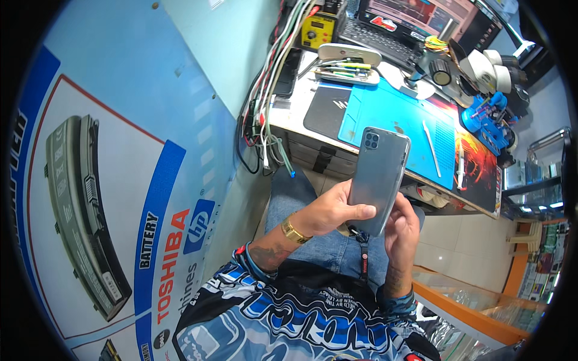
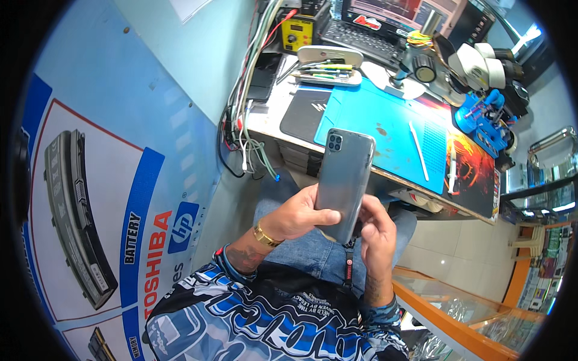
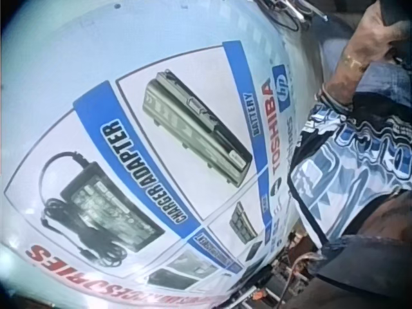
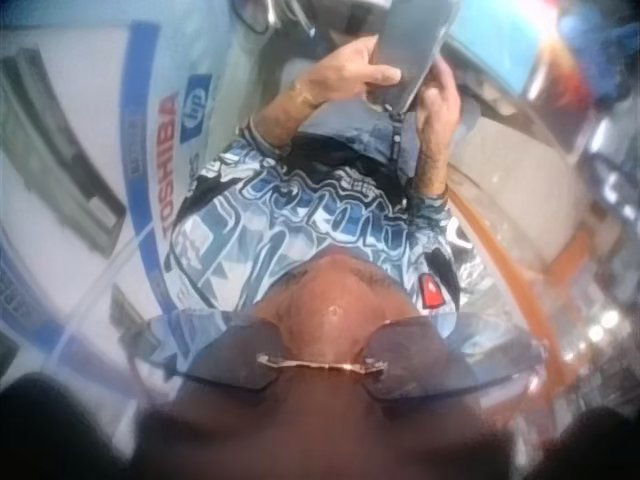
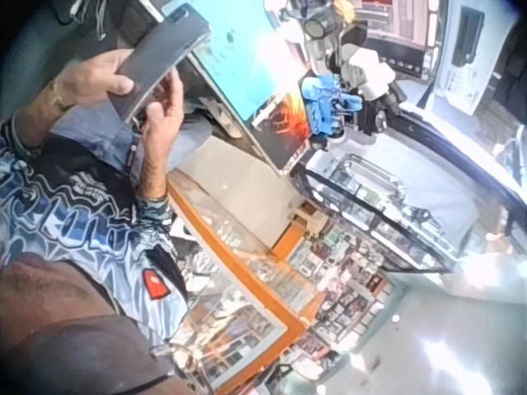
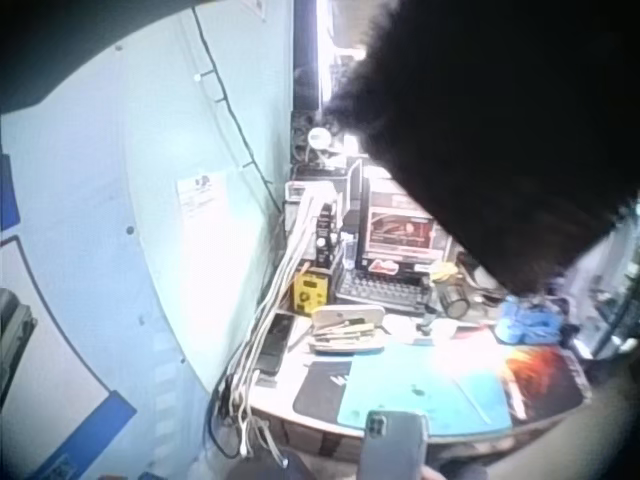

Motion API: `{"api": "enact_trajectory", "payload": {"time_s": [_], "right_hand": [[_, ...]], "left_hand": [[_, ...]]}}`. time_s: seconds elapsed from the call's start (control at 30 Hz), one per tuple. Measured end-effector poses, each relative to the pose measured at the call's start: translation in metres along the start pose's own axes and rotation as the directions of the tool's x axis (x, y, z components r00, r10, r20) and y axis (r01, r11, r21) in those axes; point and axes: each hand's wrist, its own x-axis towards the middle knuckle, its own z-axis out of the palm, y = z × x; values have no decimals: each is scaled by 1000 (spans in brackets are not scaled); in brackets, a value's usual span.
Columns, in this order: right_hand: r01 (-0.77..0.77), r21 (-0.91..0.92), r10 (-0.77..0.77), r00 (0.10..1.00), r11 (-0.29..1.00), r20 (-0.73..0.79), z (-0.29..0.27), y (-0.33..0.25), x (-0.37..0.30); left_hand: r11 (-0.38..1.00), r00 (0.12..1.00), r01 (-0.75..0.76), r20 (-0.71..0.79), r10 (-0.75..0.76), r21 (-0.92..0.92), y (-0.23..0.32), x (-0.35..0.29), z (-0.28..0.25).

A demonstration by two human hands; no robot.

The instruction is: The person applies adhesive to a smartphone battery and places it into the phone's chassis. They then press the back cover onto the device, connect a charging cable to test the phone, and finally place the device into a black bag.

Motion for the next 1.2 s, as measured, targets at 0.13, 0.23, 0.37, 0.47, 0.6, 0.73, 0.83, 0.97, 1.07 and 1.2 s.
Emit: {"api": "enact_trajectory", "payload": {"time_s": [0.13,0.23,0.37,0.47,0.6,0.73,0.83,0.97,1.07,1.2], "right_hand": [[95,-373,-139,986,923,-94,3,-2,-14],[8,-193,-36,989,981,-144,2,4,-9],[-134,-237,110,988,962,-110,3,17,-15],[-122,-149,111,991,981,-76,8,22,-25],[-182,202,170,983,962,71,6,26,-41],[-137,316,153,988,939,-28,13,33,-48],[-202,334,231,972,921,-48,7,36,-43],[-225,372,223,974,900,51,3,41,-23],[-181,475,226,973,861,-39,9,38,-12],[-239,539,277,961,808,10,-4,40,-4]], "left_hand": [[961,980,-172,-62,189,215,-24,8,-1],[939,968,-201,-93,235,279,-29,7,3],[958,986,-97,-108,130,270,-23,1,6],[905,976,-97,-138,168,414,-20,-10,4],[766,955,-214,-35,295,606,-14,-21,8],[234,943,-239,167,287,942,-23,-23,-6],[86,927,-92,53,372,992,-34,-20,-7],[196,852,-82,-33,523,977,-36,-27,-46],[543,670,142,-484,562,828,-55,-58,-107],[621,414,490,-790,452,612,-71,-83,-200]]}}
